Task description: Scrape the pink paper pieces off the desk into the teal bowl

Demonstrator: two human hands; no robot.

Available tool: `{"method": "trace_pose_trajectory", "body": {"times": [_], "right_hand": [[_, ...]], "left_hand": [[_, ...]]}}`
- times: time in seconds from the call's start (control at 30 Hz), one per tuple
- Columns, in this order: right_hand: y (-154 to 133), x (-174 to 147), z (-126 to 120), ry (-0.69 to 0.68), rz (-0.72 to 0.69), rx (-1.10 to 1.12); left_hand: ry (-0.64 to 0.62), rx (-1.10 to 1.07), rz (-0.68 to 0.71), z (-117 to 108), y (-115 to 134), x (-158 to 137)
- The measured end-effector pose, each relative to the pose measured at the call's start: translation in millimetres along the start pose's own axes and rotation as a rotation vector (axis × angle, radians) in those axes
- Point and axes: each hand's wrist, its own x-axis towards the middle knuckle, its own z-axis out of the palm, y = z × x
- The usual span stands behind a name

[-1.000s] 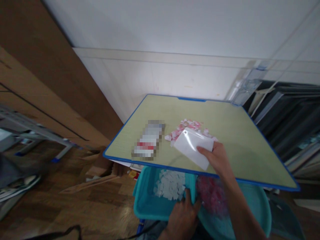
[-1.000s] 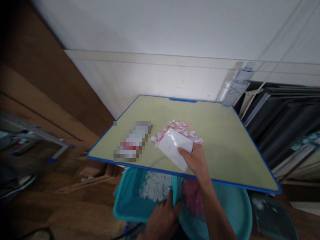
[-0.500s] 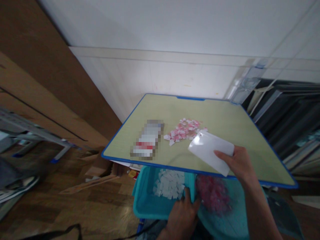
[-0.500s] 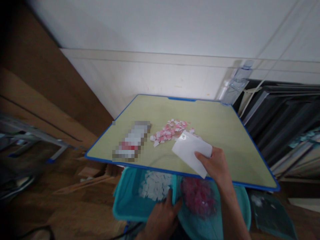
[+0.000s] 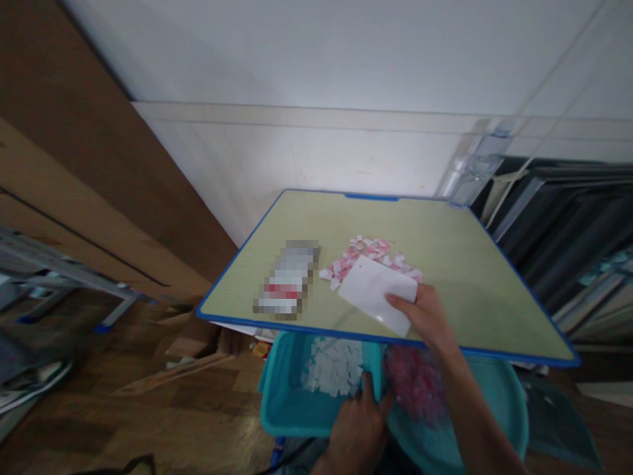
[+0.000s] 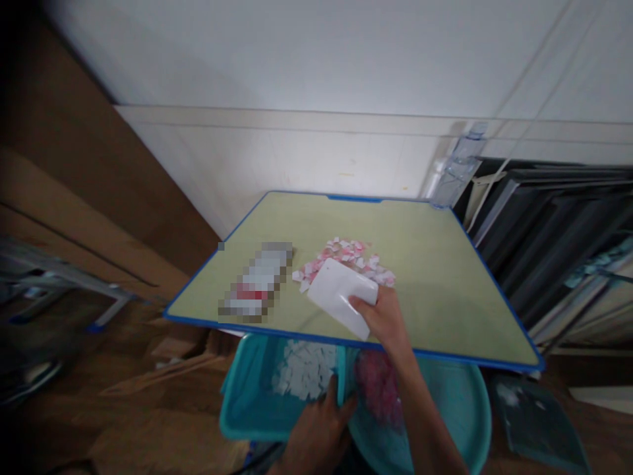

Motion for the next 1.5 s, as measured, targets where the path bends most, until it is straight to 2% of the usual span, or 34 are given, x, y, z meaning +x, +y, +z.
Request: {"method": "trace_pose_trajectory", "body": {"times": [0.1,0.4,0.5,0.6,0.67,0.77,0.9,1.17,1.4,1.5], "right_hand": [[3,3,-5,0.036,0.008,-0.042],[38,-13,-71,0.208,0.155,-0.058],[34,-20,-85,0.194,0.094,-0.023],[26,-23,-100,0.254,0.012,-0.034],[23,-25,-111,0.264,-0.016,-0.144],[22,-24,-119,0.174,-0.048,-0.316],[23,-15,-105,0.091,-0.091,-0.38],[7,17,-59,-0.049,-0.186,-0.311],[-9,37,-32,-0.341,-0.256,-0.113],[-9,45,-21,-0.418,-0.27,-0.079]], "left_hand": [[-0.009,0.01,0.005,-1,0,0],[-0.053,0.011,0.001,-3,-1,3],[-0.044,0.017,-0.002,-4,-1,3],[-0.034,0.025,-0.013,-5,0,2],[-0.032,0.022,-0.015,-5,0,2],[-0.037,0.022,-0.012,-5,1,1],[-0.032,0.023,-0.007,-4,0,1],[-0.05,0.005,-0.02,-2,0,0],[-0.039,-0.014,-0.005,-2,-1,0],[-0.02,-0.011,-0.014,-2,-1,0]]}}
